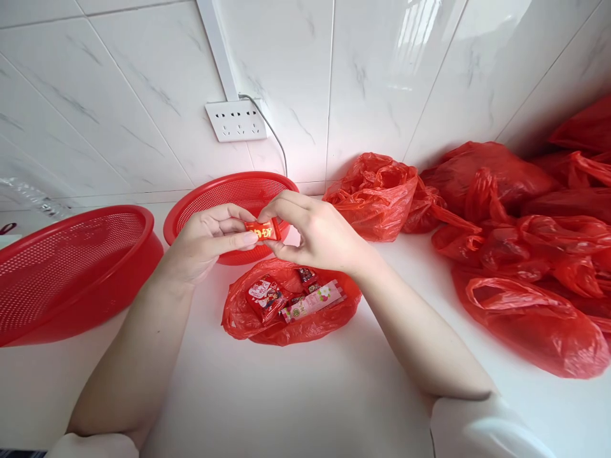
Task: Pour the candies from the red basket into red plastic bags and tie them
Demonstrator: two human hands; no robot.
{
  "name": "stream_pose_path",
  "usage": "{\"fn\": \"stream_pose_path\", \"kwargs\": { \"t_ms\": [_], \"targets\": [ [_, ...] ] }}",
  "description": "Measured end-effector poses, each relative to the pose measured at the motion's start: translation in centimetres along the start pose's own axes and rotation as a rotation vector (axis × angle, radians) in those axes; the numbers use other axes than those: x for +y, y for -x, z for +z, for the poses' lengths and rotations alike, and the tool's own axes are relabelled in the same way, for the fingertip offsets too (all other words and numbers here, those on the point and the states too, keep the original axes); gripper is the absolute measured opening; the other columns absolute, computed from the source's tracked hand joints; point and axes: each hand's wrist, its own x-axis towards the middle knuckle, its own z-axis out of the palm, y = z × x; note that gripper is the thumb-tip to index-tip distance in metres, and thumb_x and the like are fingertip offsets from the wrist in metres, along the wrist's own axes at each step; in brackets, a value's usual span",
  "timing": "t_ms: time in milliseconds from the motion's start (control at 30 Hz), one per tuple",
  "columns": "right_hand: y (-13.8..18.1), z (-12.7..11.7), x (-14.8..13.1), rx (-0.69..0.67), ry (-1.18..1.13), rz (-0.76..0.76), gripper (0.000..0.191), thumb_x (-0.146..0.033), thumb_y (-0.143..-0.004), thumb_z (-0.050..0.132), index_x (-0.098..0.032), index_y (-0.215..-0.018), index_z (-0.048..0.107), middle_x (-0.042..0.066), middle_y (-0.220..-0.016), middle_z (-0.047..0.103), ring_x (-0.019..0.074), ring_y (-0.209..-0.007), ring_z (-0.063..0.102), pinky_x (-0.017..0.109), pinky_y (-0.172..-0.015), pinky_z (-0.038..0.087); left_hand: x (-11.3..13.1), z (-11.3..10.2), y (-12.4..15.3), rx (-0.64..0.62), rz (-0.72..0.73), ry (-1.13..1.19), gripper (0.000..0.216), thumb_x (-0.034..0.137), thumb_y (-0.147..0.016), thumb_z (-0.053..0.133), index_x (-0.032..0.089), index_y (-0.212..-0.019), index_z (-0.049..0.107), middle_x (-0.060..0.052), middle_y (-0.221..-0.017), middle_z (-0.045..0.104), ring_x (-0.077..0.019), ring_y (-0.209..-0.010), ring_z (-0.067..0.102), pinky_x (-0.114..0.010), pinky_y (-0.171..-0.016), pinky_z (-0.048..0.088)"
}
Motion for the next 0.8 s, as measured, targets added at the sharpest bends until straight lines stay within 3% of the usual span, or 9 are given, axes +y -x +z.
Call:
{"fn": "stream_pose_path", "kwargs": {
  "t_ms": [167, 300, 533, 667, 733, 800],
  "targets": [
    [0.1, 0.5, 0.2, 0.079, 0.018, 0.016, 0.023, -0.023, -0.079, 0.066, -0.021, -0.101, 0.061, 0.006, -0.099, 0.068, 0.0212, -0.089, 0.065, 0.034, -0.078, 0.053, -0.5, 0.5, -0.1, -0.067, 0.000, 0.090, 0.027, 0.031, -0.073, 0.080, 0.018, -0.094, 0.070, -0.005, -0.090, 0.075, -0.0177, -0.085, 0.070, -0.032, -0.082, 0.055],
    [0.1, 1.1, 0.1, 0.169, 0.072, 0.042, 0.020, -0.028, -0.080, 0.066, -0.023, -0.099, 0.061, 0.006, -0.097, 0.070, 0.0225, -0.091, 0.066, 0.036, -0.083, 0.053, -1.1, 1.2, -0.1, -0.164, -0.002, 0.190, 0.022, 0.039, -0.084, 0.069, 0.018, -0.085, 0.073, -0.005, -0.089, 0.073, -0.0171, -0.088, 0.068, -0.030, -0.082, 0.054],
    [0.2, 2.5, -0.1, 0.338, 0.212, 0.030, 0.021, -0.031, -0.085, 0.067, -0.025, -0.104, 0.060, 0.007, -0.102, 0.070, 0.0265, -0.099, 0.065, 0.044, -0.091, 0.047, -2.6, 2.6, -0.6, -0.120, -0.039, 0.437, 0.025, 0.045, -0.085, 0.065, 0.021, -0.081, 0.067, -0.002, -0.094, 0.070, -0.0164, -0.098, 0.065, -0.031, -0.092, 0.051],
    [-0.1, 2.3, -0.4, 0.290, 0.068, 0.129, 0.022, -0.041, -0.089, 0.063, -0.023, -0.101, 0.059, 0.008, -0.100, 0.068, 0.0248, -0.095, 0.064, 0.041, -0.085, 0.049, -2.6, 2.6, -0.7, -0.038, 0.029, 0.404, 0.024, 0.046, -0.089, 0.060, 0.023, -0.096, 0.064, -0.003, -0.104, 0.069, -0.0171, -0.103, 0.065, -0.031, -0.091, 0.051],
    [-0.3, 1.8, -0.5, 0.286, -0.043, 0.248, 0.024, -0.045, -0.092, 0.058, -0.021, -0.094, 0.058, 0.006, -0.092, 0.067, 0.0203, -0.086, 0.063, 0.036, -0.080, 0.050, -2.3, 2.0, -0.6, -0.129, 0.029, 0.284, 0.023, 0.043, -0.089, 0.061, 0.022, -0.098, 0.062, -0.003, -0.101, 0.068, -0.0163, -0.094, 0.067, -0.031, -0.086, 0.052],
    [-0.4, 1.3, -0.4, 0.204, -0.145, 0.360, 0.030, -0.048, -0.093, 0.057, -0.020, -0.084, 0.057, 0.003, -0.082, 0.065, 0.0157, -0.075, 0.060, 0.030, -0.071, 0.048, -1.7, 1.1, -0.3, -0.306, -0.007, 0.108, 0.022, 0.041, -0.089, 0.061, 0.020, -0.095, 0.062, -0.003, -0.095, 0.066, -0.0161, -0.085, 0.067, -0.032, -0.083, 0.053]
  ]
}}
